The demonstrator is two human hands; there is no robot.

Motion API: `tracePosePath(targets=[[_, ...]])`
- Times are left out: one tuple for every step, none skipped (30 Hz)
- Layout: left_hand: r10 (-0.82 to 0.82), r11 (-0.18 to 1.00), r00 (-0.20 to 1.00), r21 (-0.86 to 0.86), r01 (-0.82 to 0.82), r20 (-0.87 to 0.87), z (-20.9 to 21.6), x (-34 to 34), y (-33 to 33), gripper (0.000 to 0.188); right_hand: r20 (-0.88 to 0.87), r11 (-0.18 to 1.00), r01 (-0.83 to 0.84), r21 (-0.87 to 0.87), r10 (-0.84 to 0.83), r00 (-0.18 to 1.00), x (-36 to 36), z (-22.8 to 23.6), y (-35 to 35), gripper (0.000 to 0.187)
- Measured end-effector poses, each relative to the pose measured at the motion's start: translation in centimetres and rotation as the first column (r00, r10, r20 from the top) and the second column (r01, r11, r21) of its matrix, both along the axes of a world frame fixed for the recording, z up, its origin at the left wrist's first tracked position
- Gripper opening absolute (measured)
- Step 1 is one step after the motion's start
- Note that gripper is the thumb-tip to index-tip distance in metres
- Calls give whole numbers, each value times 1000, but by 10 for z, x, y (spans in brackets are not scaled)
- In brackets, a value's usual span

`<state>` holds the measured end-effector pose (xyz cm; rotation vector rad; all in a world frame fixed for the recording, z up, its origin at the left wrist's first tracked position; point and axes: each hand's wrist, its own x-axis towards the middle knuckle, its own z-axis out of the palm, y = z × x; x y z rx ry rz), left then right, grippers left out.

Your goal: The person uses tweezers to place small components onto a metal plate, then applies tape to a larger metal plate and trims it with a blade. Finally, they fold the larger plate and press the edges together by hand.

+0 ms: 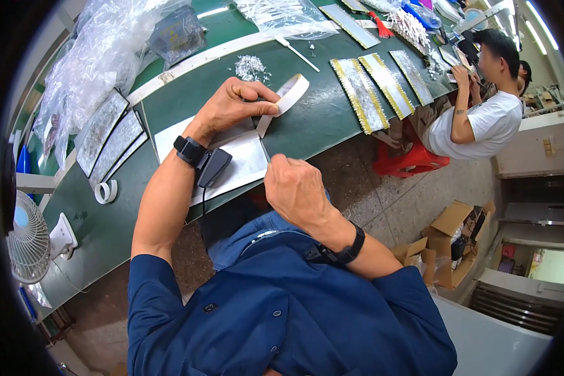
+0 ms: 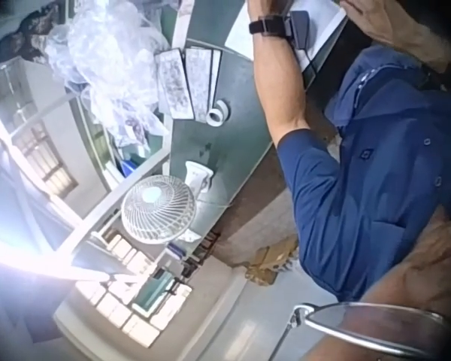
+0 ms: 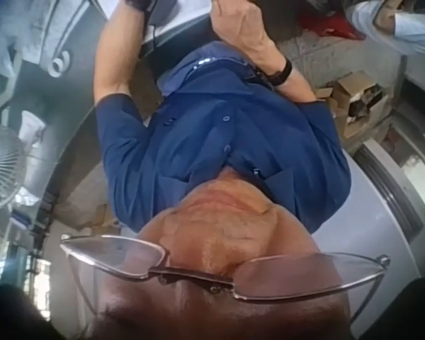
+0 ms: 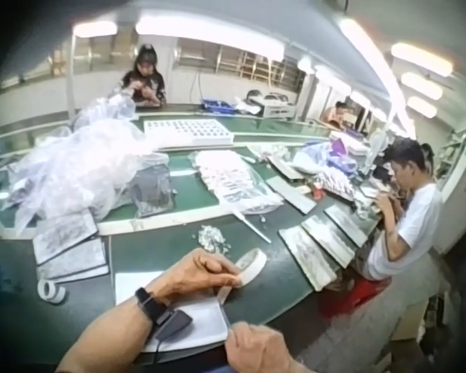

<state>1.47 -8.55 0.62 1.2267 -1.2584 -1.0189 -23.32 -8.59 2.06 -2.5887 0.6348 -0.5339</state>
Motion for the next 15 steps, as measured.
tracePosePath(targets=[[8,1000,1000,-14,-9,-16,-2,-1,1,14,-7,999,4,35,-4,1000,-5,5,0,12],[16,999,999,-28,-16,-30,-3,-2,2,19,8,1000,6,30,-6,1000,-8,9,-1,12],[7,999,1000,-38,-7,-9,-2,-3,3,19,48,999,31,30,-32,998,-10,13,-5,9],[16,999,999,-48,-18,-29,-1,-5,5,18,89,998,56,31,-58,994,-11,18,-9,7],[25,998,999,-58,-28,-47,0,-6,8,17,132,996,80,33,-84,988,-14,22,-14,7],[34,997,997,-72,-38,-62,4,-4,7,16,160,996,88,21,-90,983,-15,24,-23,7],[25,996,999,-87,-28,-36,9,-1,4,16,123,995,96,-3,-95,988,-17,25,-34,8],[32,995,991,-89,-44,-132,11,-4,6,9,74,994,105,-18,-104,992,-25,21,-41,10],[40,994,973,-86,-61,-227,12,-5,7,7,24,993,114,-30,-113,993,-30,18,-45,12],[49,994,945,-79,-78,-323,13,-6,7,14,36,992,123,-27,-122,992,-32,14,-51,12],[46,995,948,-73,-73,-316,13,-6,7,14,53,986,145,-77,-141,989,-34,10,-56,12],[19,993,949,-106,-55,-313,12,-5,6,7,69,978,167,-125,-160,985,-34,5,-63,12],[-7,990,950,-137,-38,-314,10,-5,6,7,81,967,188,-171,-177,981,-32,-1,-70,12],[-39,985,949,-170,-16,-313,8,-5,4,14,82,967,198,-163,-186,979,-27,-7,-79,12],[-44,987,949,-161,-7,-312,6,-6,4,14,109,951,193,-240,-171,979,-19,-14,-90,13]])
